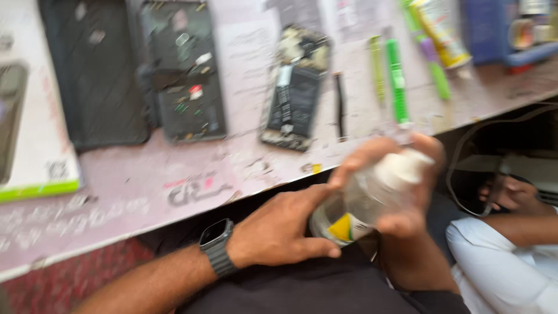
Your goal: The person cleans the internal components of a disassembled smartphone using a toothbrush and a spray bottle. They repeatedly spray liquid onto the motherboard and battery area, then scrub with the toothbrush, handling a ribbon cable separately before placing it back on the work surface.
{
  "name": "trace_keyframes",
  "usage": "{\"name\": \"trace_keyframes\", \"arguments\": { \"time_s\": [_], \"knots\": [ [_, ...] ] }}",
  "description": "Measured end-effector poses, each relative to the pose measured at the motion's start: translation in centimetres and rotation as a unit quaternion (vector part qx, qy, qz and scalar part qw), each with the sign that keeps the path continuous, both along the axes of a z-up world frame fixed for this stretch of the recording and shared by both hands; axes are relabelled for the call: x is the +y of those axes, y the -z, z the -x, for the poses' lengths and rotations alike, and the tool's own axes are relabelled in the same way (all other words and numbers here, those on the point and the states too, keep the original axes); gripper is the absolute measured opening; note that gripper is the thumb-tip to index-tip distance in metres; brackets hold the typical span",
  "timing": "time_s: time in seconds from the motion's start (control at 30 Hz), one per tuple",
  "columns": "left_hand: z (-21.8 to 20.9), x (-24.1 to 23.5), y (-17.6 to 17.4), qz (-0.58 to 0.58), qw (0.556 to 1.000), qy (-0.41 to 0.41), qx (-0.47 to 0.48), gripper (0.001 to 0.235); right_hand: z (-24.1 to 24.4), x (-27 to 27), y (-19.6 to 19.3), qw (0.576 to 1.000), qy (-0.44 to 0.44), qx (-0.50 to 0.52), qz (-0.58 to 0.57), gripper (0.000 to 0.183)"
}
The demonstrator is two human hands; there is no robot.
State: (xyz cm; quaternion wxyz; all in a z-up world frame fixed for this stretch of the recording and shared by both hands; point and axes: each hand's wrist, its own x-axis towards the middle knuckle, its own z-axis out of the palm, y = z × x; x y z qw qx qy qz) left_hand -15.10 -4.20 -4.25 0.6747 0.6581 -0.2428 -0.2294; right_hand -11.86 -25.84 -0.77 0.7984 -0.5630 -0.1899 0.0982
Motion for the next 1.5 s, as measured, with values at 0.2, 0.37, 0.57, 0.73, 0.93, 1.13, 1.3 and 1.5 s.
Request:
{"name": "trace_keyframes", "arguments": {
  "time_s": [0.2, 0.37, 0.57, 0.73, 0.93, 1.13, 1.3, 1.5],
  "knots": [
    [-1.0, -0.4, 0.0, 0.007, 0.996, 0.057, 0.072, 0.089, -2.2, -0.3, 2.8, 0.991, -0.085, 0.022, -0.101, 0.098],
    [-1.6, -0.5, -0.2, 0.033, 0.995, 0.092, 0.036, 0.083, -1.7, 0.7, 1.2, 0.983, -0.097, 0.063, -0.145, 0.097],
    [-0.7, -0.2, -1.7, -0.088, 0.993, 0.078, -0.030, 0.048, -1.3, 0.4, -4.5, 0.950, -0.052, -0.146, 0.273, 0.092],
    [0.5, 2.8, -2.9, -0.176, 0.969, -0.006, -0.171, 0.032, -0.6, 1.2, -5.1, 0.780, -0.023, -0.274, 0.561, 0.080],
    [-0.3, 5.9, -2.0, -0.119, 0.964, -0.099, -0.217, 0.026, -1.7, 3.3, -5.4, 0.766, -0.041, -0.236, 0.597, 0.077],
    [-0.3, 6.2, -1.3, -0.091, 0.977, -0.082, -0.177, 0.025, -1.7, 3.2, -5.0, 0.781, -0.038, -0.229, 0.580, 0.076],
    [-0.3, 6.3, -1.0, -0.073, 0.978, -0.091, -0.171, 0.025, -1.6, 3.4, -5.1, 0.782, -0.021, -0.243, 0.574, 0.082],
    [-0.2, 6.3, -1.0, -0.077, 0.978, -0.093, -0.168, 0.025, -1.7, 3.5, -5.2, 0.772, -0.022, -0.230, 0.592, 0.080]
  ]
}}
